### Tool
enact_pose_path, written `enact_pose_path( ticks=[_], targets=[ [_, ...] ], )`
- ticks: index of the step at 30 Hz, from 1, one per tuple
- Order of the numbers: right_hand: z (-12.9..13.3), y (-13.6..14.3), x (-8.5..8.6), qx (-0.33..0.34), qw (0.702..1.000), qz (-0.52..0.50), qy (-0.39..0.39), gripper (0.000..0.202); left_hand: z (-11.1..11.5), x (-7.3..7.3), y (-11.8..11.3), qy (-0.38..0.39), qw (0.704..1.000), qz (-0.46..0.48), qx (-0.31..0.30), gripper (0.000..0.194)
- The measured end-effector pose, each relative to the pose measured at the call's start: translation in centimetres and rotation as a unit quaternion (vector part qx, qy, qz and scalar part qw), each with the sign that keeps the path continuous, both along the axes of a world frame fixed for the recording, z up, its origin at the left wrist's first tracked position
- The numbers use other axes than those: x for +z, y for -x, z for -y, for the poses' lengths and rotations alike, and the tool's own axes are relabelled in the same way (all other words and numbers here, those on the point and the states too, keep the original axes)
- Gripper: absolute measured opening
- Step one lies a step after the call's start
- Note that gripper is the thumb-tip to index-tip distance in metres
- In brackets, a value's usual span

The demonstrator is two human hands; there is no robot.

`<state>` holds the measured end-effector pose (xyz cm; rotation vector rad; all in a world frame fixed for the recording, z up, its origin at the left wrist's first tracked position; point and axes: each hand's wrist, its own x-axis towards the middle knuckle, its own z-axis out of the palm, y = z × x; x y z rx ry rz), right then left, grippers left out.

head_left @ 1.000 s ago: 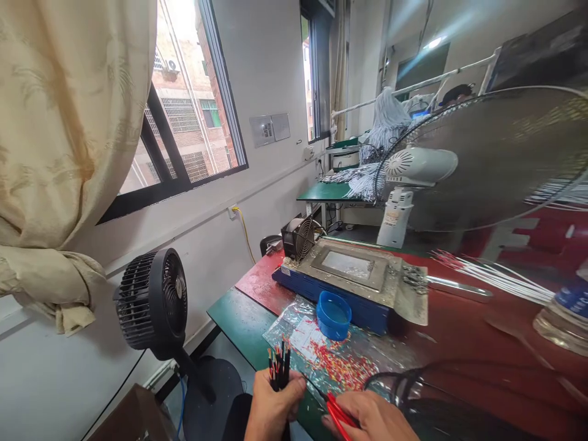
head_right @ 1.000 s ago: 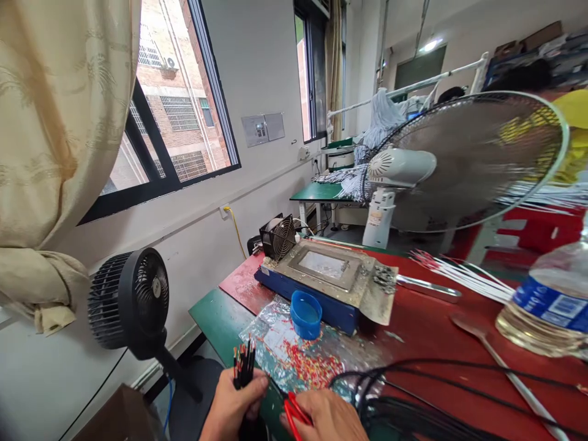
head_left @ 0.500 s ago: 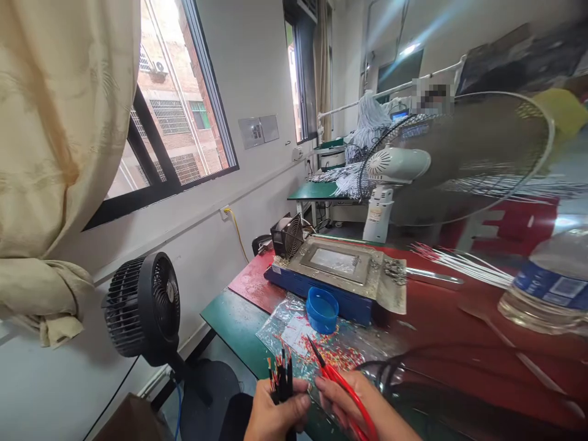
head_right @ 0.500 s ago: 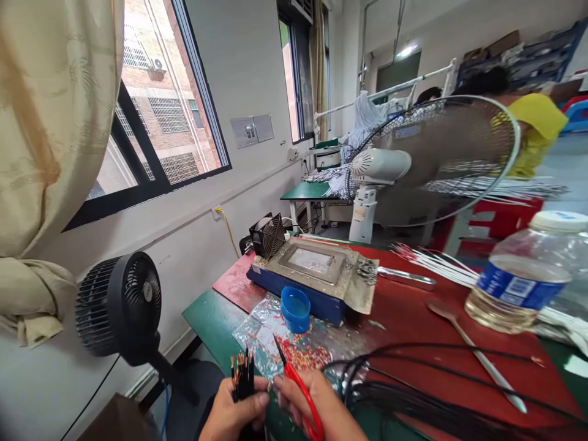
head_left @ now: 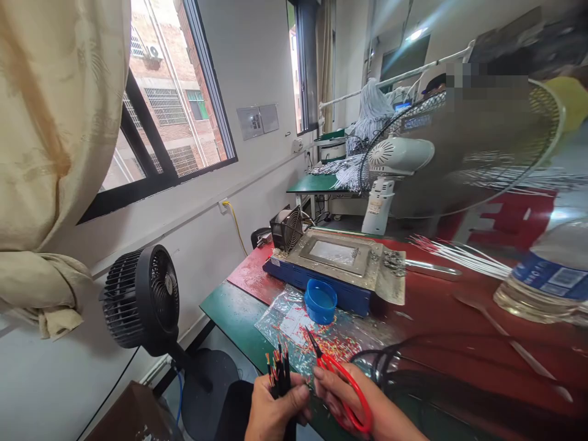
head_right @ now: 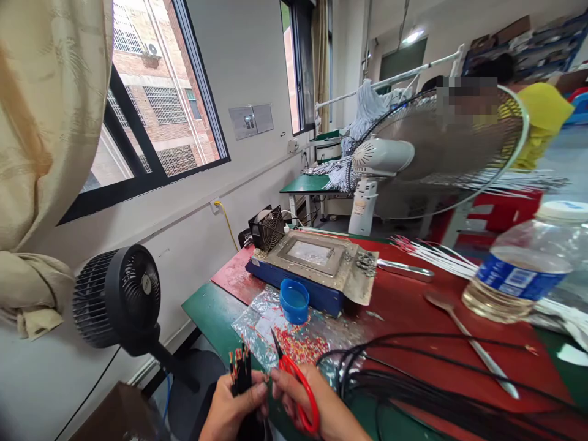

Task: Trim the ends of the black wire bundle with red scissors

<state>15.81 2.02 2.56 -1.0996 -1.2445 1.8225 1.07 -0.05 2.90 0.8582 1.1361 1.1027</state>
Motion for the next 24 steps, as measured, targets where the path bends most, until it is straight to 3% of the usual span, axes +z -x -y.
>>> enact_pose_path(
  ticks=[6, 13, 19, 24],
  targets=[
    [0.2, -0.1, 0.4, -0.012, 1.0, 0.003, 0.019, 0.053, 0.3, 0.1, -0.3, -0.01, 1.0, -0.002, -0.027, 0.037],
    [-0.3, 0.0, -0.7, 0.036, 0.998, 0.021, -0.044, 0.056, 0.4, 0.0, -0.3, -0.012, 1.0, 0.009, -0.018, 0.038],
    [0.3, -0.3, 0.0, 0.027, 0.998, -0.05, 0.015, 0.05, 0.5, 0.3, -0.6, 0.004, 0.999, 0.045, -0.021, 0.037],
    [0.2, -0.3, 0.1, 0.046, 0.997, -0.062, 0.002, 0.05, 0.6, 0.1, -0.6, 0.005, 0.998, 0.045, -0.041, 0.037]
  ],
)
